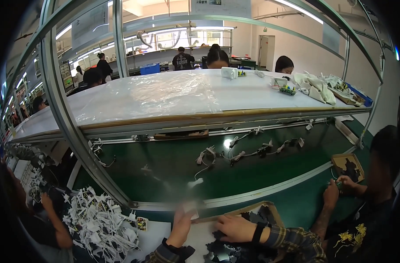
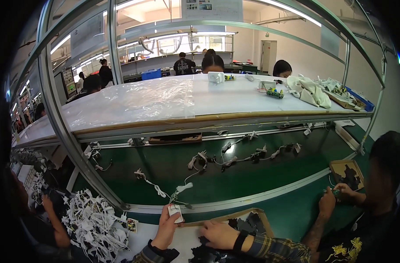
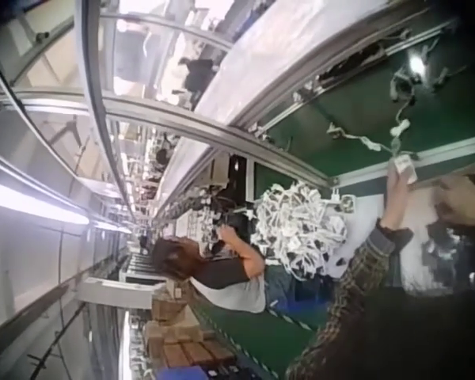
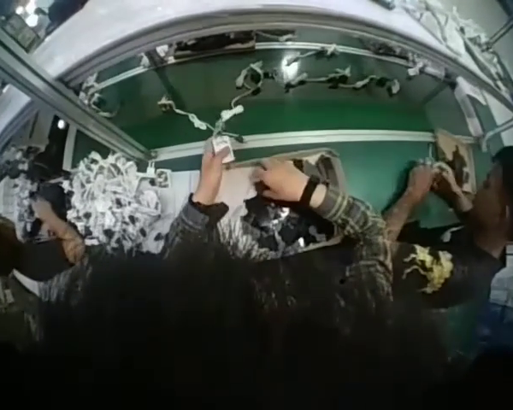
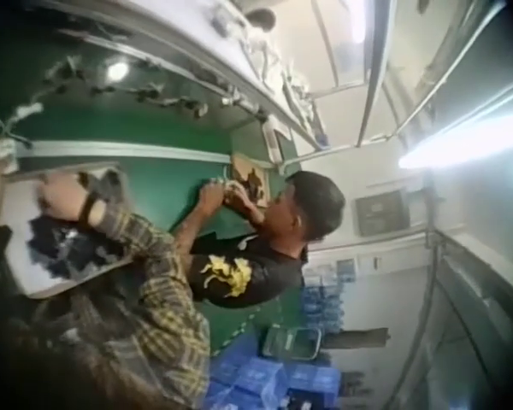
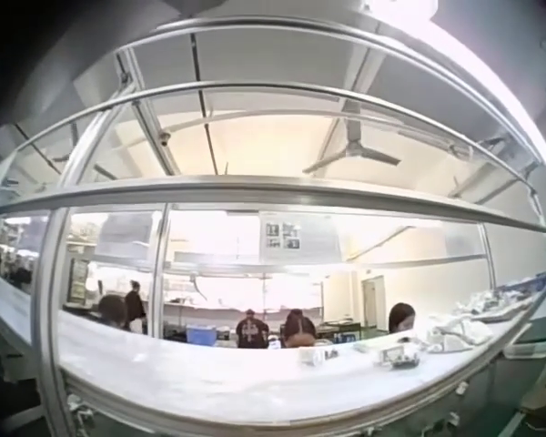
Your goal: The person connects a circuit board to a power cord and places the assembly on a conveyor belt. They then insert a similar assembly into a plastic housing and place the unit into a tray.
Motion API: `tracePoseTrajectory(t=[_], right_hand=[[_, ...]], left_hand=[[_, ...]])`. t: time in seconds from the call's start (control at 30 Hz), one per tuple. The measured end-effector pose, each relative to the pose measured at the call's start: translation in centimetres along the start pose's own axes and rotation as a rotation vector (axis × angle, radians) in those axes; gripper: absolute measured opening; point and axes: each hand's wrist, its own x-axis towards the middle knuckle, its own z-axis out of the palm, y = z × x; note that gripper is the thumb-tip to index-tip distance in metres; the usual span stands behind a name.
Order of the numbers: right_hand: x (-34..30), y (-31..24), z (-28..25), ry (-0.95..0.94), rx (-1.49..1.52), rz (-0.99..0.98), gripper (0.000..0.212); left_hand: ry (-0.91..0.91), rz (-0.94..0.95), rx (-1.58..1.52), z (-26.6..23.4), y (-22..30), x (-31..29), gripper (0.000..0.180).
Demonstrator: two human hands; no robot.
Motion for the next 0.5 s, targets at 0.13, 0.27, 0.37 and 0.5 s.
tracePoseTrajectory(t=[0.13,0.27,0.37,0.5], right_hand=[[-0.1,1.2,0.6,-0.191,0.006,0.069,0.036],[1.2,1.5,-0.3,-0.343,0.111,0.126,0.032],[2.3,1.5,-2.3,-0.364,0.216,0.131,0.028],[3.7,0.8,-6.7,-0.139,0.426,0.075,0.021]], left_hand=[[-0.004,0.014,0.058,0.5,0.7,0.1,0.03],[-0.068,-0.015,0.116,0.6,1.1,0.3,0.029],[-0.042,-0.029,0.144,0.3,0.4,1.3,0.028],[-0.015,0.005,0.169,1.3,-0.7,2.7,0.024]])
